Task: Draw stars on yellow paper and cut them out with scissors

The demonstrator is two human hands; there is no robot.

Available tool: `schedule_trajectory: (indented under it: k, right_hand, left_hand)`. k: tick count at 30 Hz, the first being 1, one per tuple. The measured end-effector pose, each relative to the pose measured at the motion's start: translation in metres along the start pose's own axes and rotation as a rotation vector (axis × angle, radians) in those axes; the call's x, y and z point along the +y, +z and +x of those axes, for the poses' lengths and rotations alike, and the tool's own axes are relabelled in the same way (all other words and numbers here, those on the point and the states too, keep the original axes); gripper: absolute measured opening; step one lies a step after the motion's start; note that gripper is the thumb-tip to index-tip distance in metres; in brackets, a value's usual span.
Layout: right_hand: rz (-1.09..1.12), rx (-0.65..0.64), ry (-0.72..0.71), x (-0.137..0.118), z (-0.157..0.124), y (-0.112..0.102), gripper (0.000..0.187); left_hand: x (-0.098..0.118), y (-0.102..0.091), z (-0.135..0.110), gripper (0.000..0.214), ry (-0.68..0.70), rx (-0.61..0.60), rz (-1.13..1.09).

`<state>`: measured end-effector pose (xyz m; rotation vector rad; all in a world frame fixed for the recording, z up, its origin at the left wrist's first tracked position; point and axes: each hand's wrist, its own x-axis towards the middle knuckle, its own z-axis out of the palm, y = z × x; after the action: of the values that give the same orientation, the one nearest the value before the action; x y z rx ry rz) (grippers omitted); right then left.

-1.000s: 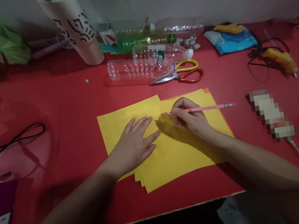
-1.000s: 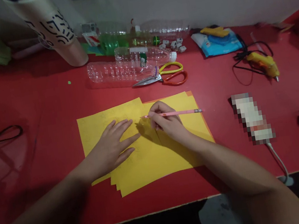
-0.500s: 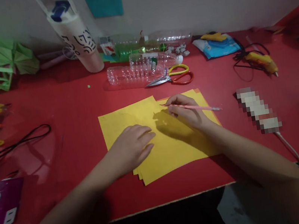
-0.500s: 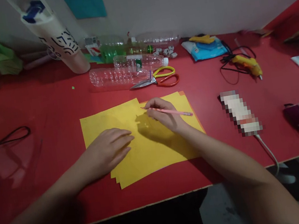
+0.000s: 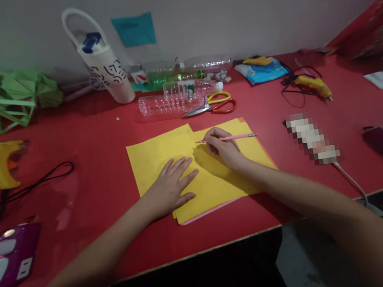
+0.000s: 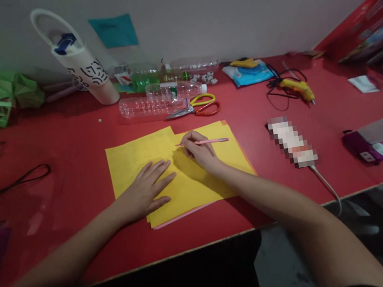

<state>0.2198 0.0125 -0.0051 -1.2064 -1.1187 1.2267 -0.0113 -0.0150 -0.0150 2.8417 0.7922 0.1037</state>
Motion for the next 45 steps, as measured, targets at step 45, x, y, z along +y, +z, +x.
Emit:
schedule_trajectory:
  k: [45]
  right_hand:
    - [-0.234, -0.176, -0.006, -0.007, -0.022, -0.012, 0.010]
  left_hand:
    - [-0.025, -0.070, 0.064, 0.032, -0.208, -0.033, -0.212]
